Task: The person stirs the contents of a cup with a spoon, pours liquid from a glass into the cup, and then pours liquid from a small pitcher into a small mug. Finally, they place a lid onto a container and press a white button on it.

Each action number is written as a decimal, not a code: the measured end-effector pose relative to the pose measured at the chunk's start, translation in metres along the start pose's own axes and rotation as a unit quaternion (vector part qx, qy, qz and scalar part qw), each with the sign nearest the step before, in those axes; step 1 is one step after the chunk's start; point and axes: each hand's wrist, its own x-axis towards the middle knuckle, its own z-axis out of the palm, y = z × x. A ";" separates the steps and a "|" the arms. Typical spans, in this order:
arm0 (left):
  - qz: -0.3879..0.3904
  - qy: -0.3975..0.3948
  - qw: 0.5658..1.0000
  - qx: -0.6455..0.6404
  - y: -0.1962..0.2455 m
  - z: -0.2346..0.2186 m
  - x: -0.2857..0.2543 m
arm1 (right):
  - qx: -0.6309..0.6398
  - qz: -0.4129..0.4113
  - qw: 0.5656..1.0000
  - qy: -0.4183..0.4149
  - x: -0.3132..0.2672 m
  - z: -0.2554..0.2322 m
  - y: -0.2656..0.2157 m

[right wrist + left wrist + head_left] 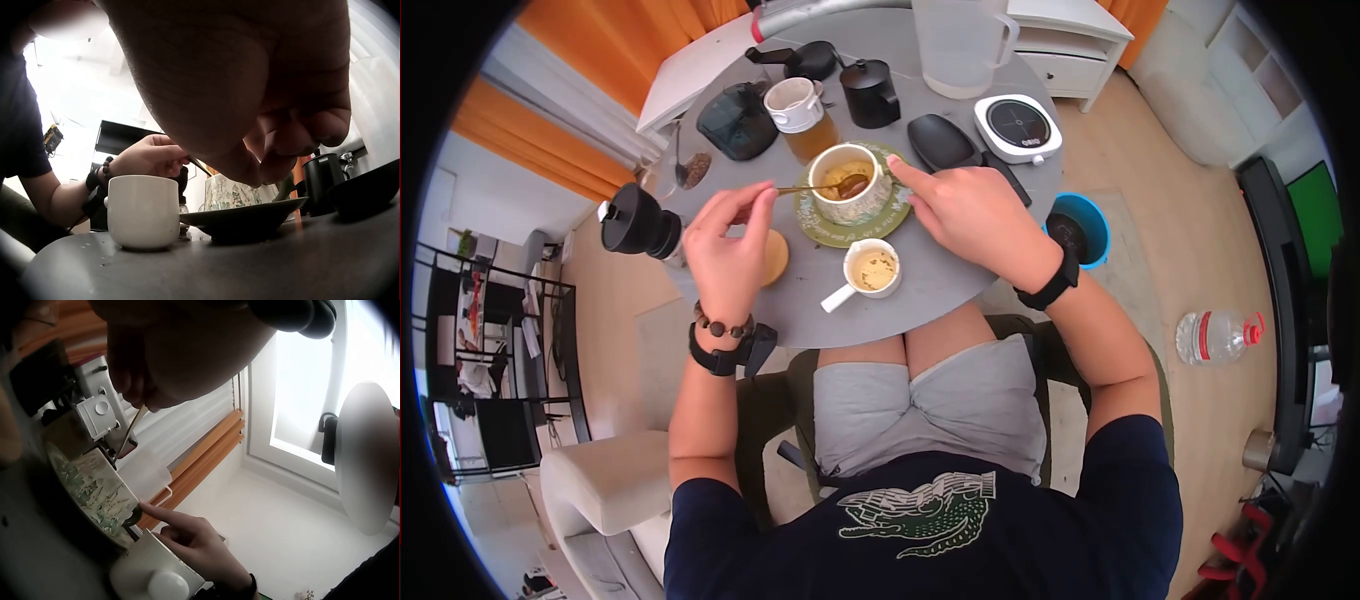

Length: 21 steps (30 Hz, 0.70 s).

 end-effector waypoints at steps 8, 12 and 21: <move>0.008 0.042 0.999 0.009 -0.006 -0.001 0.003 | -0.008 -0.001 1.000 -0.009 0.000 -0.002 0.000; 0.002 0.010 1.000 0.002 -0.003 0.000 0.000 | -0.005 -0.005 1.000 -0.003 0.001 0.002 0.001; 0.013 0.023 0.999 0.022 -0.006 -0.004 0.002 | -0.007 -0.004 1.000 0.005 0.002 0.004 0.001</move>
